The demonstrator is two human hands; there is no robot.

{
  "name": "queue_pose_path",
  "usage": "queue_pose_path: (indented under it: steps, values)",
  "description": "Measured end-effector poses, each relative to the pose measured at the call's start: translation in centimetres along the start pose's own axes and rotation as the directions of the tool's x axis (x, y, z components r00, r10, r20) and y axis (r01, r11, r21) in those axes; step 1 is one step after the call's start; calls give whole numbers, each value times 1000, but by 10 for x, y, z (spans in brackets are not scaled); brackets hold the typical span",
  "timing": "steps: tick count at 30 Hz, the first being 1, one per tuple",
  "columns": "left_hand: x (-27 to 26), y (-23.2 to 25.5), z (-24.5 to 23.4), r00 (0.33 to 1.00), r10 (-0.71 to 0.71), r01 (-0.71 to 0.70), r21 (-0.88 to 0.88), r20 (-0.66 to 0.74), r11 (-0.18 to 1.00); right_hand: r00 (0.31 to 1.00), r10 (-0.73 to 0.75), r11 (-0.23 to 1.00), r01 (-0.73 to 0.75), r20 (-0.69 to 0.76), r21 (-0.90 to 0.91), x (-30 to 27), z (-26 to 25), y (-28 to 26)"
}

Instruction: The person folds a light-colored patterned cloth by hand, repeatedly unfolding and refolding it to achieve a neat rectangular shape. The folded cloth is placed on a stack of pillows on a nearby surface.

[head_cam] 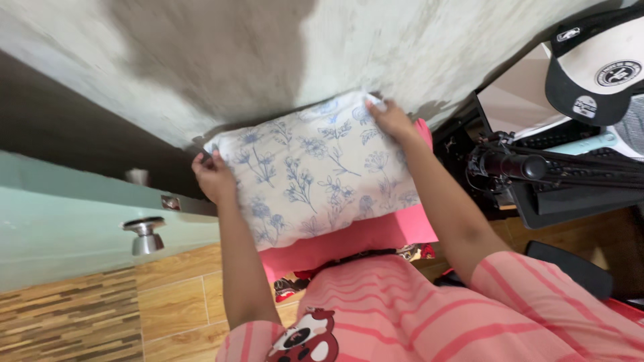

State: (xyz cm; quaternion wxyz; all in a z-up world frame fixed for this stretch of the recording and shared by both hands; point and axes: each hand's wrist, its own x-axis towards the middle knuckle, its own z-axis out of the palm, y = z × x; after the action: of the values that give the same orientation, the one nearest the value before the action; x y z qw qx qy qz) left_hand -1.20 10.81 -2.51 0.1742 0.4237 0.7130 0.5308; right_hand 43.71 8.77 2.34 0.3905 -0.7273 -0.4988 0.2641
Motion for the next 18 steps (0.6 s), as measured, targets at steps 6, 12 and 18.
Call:
queue_pose_path:
  steps: [6, 12, 18]
  values:
    - [-36, 27, -37, 912, -187, 30, 395, 366, 918, 944, 197, 980, -193, 263, -41, -58, -19, 26]
    - [-39, 83, -67, 935, 57, -27, -90, 350, 996, 997, 40, 912, -62, 62, 405, -62, -49, -35]
    - [-8, 132, -115, 910, 351, -145, -623, 221, 769, 978, -195, 828, 202, -70, 523, -60, -91, -91]
